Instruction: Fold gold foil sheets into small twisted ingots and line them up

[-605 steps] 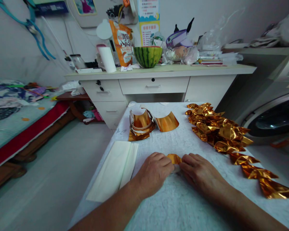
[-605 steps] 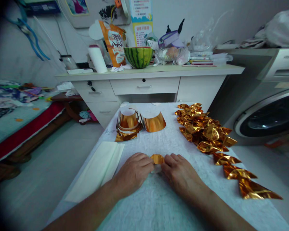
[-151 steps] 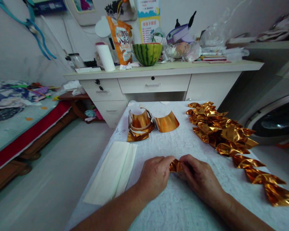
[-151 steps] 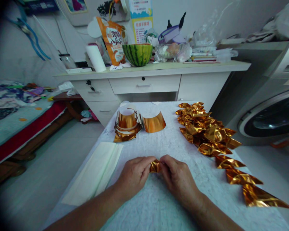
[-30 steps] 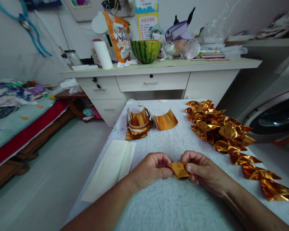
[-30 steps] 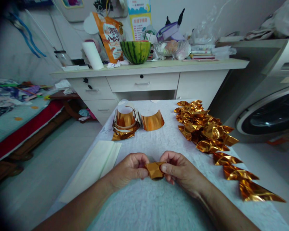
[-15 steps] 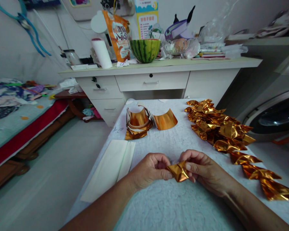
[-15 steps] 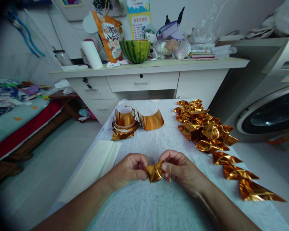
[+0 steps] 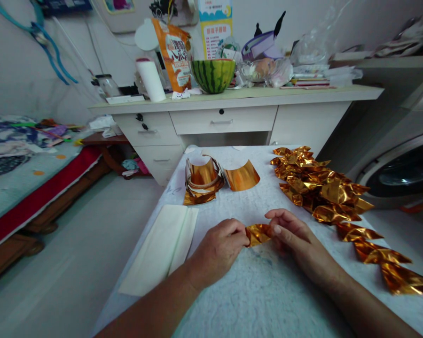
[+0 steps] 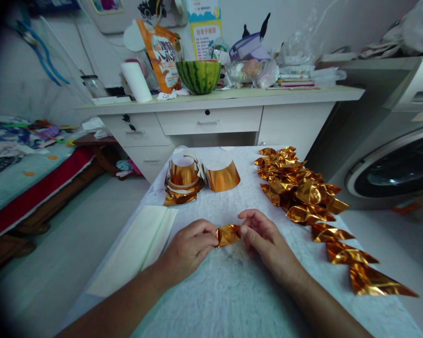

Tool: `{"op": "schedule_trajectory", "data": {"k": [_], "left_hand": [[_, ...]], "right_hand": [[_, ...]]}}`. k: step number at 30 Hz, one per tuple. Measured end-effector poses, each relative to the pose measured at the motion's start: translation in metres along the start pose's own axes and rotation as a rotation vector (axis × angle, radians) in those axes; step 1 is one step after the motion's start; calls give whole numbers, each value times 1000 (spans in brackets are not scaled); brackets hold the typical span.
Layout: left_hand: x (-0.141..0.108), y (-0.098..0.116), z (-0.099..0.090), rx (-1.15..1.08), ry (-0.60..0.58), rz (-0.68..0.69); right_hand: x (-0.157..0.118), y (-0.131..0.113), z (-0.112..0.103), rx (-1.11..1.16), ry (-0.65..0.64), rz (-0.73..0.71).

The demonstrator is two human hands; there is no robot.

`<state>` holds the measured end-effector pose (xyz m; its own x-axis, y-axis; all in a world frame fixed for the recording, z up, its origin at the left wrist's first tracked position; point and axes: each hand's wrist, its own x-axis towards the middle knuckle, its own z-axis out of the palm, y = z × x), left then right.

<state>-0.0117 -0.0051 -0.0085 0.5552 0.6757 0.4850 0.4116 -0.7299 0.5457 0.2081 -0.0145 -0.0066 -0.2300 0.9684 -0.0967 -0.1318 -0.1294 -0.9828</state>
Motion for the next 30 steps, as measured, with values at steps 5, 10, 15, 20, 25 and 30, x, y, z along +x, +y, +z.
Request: {"op": "schedule_trajectory", "data": {"k": [5, 10, 15, 20, 25, 30], "left_hand": [[0, 7, 0, 123, -34, 72], [2, 17, -6, -140, -45, -63], [6, 16, 0, -215, -44, -454], [7, 13, 10, -159, -65, -508], [6, 14, 12, -112, -61, -462], [6, 12, 13, -49, -44, -466]], "right_hand": [[2, 3, 3, -209, 41, -16], [1, 7, 5, -368, 117, -140], [-4, 6, 8, -618, 149, -242], [-4, 3, 12, -752, 112, -283], [-6, 0, 15, -836, 83, -345], [-8, 2, 16, -885, 57, -473]]}}
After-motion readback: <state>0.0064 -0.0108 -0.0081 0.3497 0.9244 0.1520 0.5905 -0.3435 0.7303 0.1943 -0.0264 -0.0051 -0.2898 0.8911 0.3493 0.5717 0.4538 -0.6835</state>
